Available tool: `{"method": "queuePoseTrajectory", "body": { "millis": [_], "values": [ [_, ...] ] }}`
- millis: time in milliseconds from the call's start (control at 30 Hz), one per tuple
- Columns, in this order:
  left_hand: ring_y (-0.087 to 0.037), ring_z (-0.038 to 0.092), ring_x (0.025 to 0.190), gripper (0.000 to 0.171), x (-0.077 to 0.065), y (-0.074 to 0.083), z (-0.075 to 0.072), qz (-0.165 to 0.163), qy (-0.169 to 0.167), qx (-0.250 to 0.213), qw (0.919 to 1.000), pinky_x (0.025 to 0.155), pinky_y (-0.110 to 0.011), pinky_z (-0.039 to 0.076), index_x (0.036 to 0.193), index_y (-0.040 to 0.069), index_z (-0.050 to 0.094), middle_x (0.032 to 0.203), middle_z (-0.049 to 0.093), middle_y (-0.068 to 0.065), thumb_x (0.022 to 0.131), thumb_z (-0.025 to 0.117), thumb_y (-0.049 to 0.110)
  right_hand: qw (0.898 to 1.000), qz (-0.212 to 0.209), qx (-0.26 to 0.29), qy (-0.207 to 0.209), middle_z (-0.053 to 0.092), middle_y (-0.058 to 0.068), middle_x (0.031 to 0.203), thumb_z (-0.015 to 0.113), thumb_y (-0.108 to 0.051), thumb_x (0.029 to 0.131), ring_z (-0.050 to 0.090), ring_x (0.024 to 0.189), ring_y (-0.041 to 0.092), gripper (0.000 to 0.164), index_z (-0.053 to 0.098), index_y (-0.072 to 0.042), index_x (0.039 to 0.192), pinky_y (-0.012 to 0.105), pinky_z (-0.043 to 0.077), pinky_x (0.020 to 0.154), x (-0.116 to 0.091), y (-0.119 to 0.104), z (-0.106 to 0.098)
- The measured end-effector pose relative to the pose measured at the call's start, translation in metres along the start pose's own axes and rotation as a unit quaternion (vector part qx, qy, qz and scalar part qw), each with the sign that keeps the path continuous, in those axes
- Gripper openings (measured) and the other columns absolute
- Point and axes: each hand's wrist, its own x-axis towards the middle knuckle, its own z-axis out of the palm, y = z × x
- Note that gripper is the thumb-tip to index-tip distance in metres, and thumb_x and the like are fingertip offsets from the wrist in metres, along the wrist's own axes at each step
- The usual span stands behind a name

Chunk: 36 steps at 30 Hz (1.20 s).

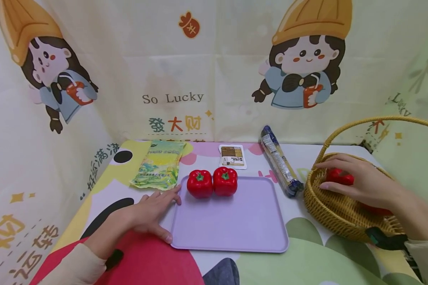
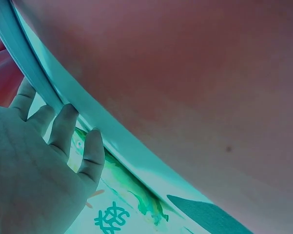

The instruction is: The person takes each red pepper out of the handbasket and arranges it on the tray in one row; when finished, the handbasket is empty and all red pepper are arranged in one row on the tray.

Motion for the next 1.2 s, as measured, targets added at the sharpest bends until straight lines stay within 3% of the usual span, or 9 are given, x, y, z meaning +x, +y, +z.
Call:
{"method": "queuePoseTrajectory", "body": {
  "millis": [100,333,533,733,967,1200],
  "values": [
    [-0.024,0.038,0.135,0.088,-0.001,-0.001,0.0,0.002,0.002,-0.001,1.0,0.103,-0.059,0.035,0.128,0.036,0.047,0.171,0.02,0.002,0.058,0.09,0.069,1.0,0.001,0.0,0.001,0.065,-0.012,0.118,0.095,-0.009,0.069,0.054,0.111,-0.004,0.055,0.073,-0.015,0.119,0.001,0.03,0.098,0.0,0.004,0.002],
    [-0.024,0.038,0.135,0.088,-0.001,-0.002,0.001,0.002,0.003,-0.002,1.0,0.103,-0.058,0.035,0.128,0.036,0.047,0.171,0.02,0.002,0.058,0.09,0.069,0.999,0.054,-0.006,-0.002,0.065,-0.008,0.124,0.095,-0.014,0.072,0.046,0.115,-0.011,0.056,0.073,-0.02,0.123,-0.001,0.027,0.095,-0.005,0.01,0.001],
    [-0.024,0.037,0.136,0.088,0.0,-0.001,0.0,0.004,0.003,-0.002,1.0,0.104,-0.06,0.034,0.127,0.036,0.047,0.171,0.02,0.002,0.058,0.089,0.069,0.999,0.049,-0.012,0.004,0.066,-0.008,0.117,0.096,-0.009,0.067,0.048,0.11,-0.012,0.057,0.073,-0.02,0.119,-0.001,0.029,0.093,-0.005,0.018,-0.004],
    [-0.025,0.038,0.135,0.088,0.0,-0.002,-0.001,0.008,0.001,0.0,1.0,0.103,-0.06,0.034,0.128,0.036,0.047,0.171,0.02,0.001,0.058,0.089,0.07,0.994,0.107,-0.027,-0.009,0.066,-0.002,0.119,0.096,-0.017,0.07,0.044,0.107,-0.013,0.055,0.074,-0.019,0.12,0.001,0.034,0.085,-0.01,0.028,-0.005],
    [-0.025,0.036,0.138,0.089,0.002,-0.003,0.0,-0.001,-0.003,0.001,1.0,0.105,-0.06,0.035,0.128,0.038,0.046,0.171,0.019,0.004,0.057,0.089,0.07,0.99,0.127,-0.037,-0.043,0.059,0.005,0.128,0.095,-0.023,0.074,0.054,0.1,0.019,0.059,0.07,-0.013,0.126,0.023,0.051,0.074,-0.014,0.039,-0.007],
    [-0.024,0.037,0.138,0.088,0.002,-0.004,0.002,0.001,0.0,-0.003,1.0,0.105,-0.062,0.034,0.127,0.037,0.047,0.171,0.02,0.003,0.057,0.089,0.07,0.989,0.135,-0.024,-0.056,0.057,0.006,0.129,0.095,-0.023,0.072,0.048,0.101,0.007,0.063,0.069,-0.013,0.128,0.027,0.052,0.072,-0.014,0.044,-0.006]
  ]
}}
